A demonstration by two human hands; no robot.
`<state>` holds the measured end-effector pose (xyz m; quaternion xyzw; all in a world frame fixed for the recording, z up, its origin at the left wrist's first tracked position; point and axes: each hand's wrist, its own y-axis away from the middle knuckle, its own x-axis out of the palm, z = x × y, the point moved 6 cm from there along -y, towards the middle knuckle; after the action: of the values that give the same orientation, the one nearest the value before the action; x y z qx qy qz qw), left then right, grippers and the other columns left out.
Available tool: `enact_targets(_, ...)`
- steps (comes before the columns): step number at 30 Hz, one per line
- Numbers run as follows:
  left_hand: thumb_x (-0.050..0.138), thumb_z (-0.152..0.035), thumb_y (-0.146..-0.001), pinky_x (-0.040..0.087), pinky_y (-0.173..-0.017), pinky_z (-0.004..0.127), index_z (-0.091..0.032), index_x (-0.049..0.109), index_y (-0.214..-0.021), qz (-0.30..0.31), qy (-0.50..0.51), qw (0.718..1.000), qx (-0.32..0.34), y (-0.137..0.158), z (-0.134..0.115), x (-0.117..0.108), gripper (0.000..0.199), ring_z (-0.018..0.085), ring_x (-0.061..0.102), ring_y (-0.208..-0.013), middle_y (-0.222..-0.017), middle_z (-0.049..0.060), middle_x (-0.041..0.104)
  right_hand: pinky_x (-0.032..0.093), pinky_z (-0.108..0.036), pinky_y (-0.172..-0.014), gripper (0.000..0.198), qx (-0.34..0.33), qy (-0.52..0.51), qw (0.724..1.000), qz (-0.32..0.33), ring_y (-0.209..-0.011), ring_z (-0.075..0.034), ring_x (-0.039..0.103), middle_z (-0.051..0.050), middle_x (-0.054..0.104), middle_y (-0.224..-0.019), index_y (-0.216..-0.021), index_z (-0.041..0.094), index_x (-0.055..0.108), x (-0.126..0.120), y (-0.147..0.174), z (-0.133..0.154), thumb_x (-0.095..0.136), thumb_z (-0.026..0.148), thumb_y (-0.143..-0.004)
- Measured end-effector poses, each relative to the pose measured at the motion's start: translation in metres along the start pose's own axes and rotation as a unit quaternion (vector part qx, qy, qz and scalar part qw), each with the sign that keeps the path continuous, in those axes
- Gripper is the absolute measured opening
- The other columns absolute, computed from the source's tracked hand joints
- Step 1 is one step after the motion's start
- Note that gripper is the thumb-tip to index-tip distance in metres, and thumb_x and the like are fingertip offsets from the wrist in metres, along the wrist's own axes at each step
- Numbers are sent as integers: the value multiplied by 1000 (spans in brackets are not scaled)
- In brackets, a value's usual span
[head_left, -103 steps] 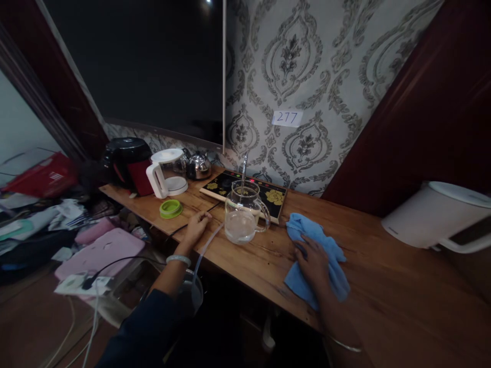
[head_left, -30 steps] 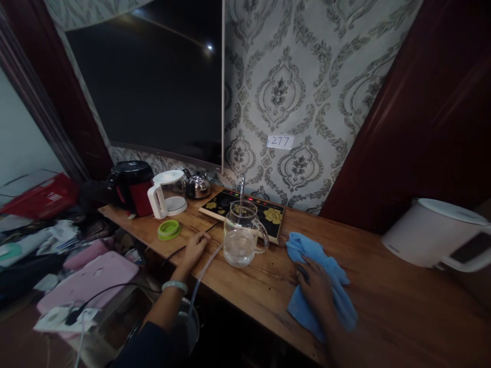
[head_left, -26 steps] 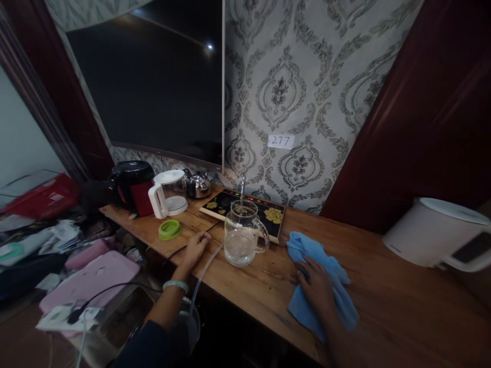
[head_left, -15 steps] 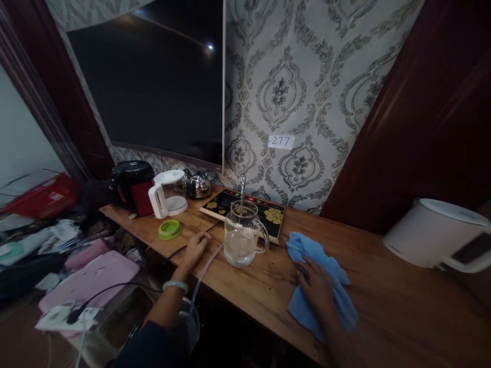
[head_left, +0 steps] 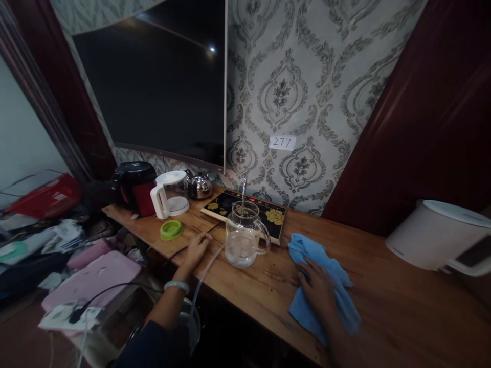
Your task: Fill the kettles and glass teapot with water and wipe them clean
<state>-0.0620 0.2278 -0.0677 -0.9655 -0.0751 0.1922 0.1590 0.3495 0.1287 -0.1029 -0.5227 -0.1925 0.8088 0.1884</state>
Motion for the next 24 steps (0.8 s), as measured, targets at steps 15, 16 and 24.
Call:
enact_targets(15, 54, -27, -70, 48, -71, 30, -19, 65, -69, -3, 5, 1000, 0, -1, 2, 1, 14, 20, 60, -71, -69, 1, 66, 43, -48, -102, 38, 3, 14, 1000, 11, -119, -31, 57, -11, 68, -126, -105, 19, 77, -1, 0, 2, 45, 30, -88)
enact_targets(16, 53, -27, -69, 47, -71, 30, -19, 65, -69, -2, 5, 1000, 0, -1, 2, 1, 14, 19, 60, -70, -68, 1, 66, 43, -48, -102, 37, 5, 14, 1000, 12, -119, -31, 57, -11, 68, -126, -105, 19, 77, -1, 0, 1, 46, 30, -87)
enact_targets(24, 54, -30, -69, 45, -67, 29, -19, 64, -69, 1, 0, 1000, 0, -2, 4, 3, 15, 18, 56, -65, -65, 0, 62, 41, -49, -102, 38, 16, 12, 1000, 17, -120, -31, 55, -12, 66, -129, -107, 19, 76, -1, 1, 1, 45, 30, -88)
